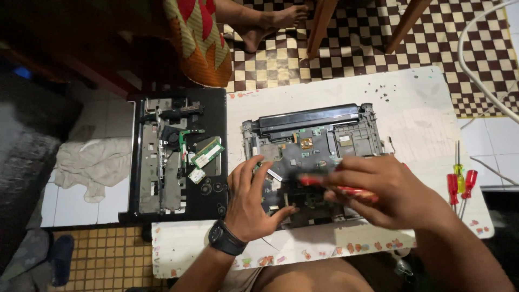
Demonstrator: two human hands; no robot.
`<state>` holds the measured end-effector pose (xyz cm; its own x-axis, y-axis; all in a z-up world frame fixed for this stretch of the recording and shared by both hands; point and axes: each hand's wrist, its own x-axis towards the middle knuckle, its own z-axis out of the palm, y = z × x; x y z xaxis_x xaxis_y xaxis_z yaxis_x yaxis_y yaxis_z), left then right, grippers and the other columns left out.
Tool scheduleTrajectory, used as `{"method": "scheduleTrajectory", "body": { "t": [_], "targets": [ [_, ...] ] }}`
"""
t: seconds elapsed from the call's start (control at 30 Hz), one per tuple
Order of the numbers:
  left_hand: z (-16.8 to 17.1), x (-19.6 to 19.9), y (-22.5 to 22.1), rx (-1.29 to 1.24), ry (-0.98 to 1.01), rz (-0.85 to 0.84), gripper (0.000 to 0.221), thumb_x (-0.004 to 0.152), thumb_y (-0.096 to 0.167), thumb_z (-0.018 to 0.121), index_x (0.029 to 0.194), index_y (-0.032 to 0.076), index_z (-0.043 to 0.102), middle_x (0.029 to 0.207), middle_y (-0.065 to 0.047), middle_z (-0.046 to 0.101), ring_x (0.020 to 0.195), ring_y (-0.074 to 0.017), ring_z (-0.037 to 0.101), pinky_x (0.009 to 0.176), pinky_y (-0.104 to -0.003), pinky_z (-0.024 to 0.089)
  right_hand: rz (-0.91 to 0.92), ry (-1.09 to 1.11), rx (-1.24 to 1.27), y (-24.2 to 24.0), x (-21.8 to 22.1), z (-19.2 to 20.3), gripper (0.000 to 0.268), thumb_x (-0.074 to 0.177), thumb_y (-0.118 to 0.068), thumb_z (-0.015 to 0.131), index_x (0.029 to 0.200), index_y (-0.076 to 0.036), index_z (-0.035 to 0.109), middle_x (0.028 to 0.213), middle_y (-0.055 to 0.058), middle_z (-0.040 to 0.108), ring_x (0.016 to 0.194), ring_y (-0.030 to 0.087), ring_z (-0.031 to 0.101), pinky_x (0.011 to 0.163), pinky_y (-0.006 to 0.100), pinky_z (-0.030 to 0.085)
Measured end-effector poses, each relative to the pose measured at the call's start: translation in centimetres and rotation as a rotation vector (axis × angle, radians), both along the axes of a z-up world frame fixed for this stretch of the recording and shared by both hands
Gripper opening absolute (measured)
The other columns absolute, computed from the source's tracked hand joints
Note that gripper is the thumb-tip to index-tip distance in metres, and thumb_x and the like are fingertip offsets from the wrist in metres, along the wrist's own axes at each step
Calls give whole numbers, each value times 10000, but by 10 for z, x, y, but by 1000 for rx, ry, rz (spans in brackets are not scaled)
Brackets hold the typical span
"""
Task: Cleaning a RAM module with a brush and using a screwdriver to work on the internal components of a disassembled laptop.
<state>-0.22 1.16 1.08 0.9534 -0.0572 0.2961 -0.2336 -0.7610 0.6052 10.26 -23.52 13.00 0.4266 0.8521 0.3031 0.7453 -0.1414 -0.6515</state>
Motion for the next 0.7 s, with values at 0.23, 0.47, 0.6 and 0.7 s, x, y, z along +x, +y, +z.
{"method": "scheduleTrajectory", "body": {
  "t": [0.23, 0.47, 0.6, 0.7],
  "targets": [
    [-12, -3, 0, 17, 109, 128, 1189, 717, 631, 816, 1575, 37, 247, 1586, -200, 317, 1458, -416, 318, 1138, -614, 287, -132, -108, 61, 6, 0, -1, 256, 933, -128, 660, 1174, -46, 683, 1030, 142, 705, 806, 252, 741, 636, 320, 569],
    [-6, -3, -1, 5, 152, 161, 1265, 690, 882, 510, 1552, 0, 230, 1564, -256, 363, 1407, -415, 383, 1131, -603, 318, -68, -234, 60, 26, 11, -27, 337, 879, -154, 763, 1199, -78, 691, 1130, 152, 744, 899, 276, 772, 724, 362, 656],
    [-8, -2, 0, -46, 156, 174, 1347, 653, 892, 546, 1570, -11, 153, 1583, -279, 346, 1420, -438, 386, 1158, -624, 295, 20, -232, -68, 48, 6, -26, 429, 828, 54, 736, 1204, -151, 734, 1103, 76, 806, 643, 219, 744, 480, 269, 621],
    [-13, -5, 4, -79, 92, 150, 1293, 680, 677, 777, 1569, -39, 170, 1553, -262, 386, 1408, -434, 398, 1132, -562, 321, 283, -44, -71, 40, 0, 8, 356, 994, -200, 428, 1165, -43, 698, 1235, 132, 741, 889, 336, 761, 643, 432, 553]
  ]
}}
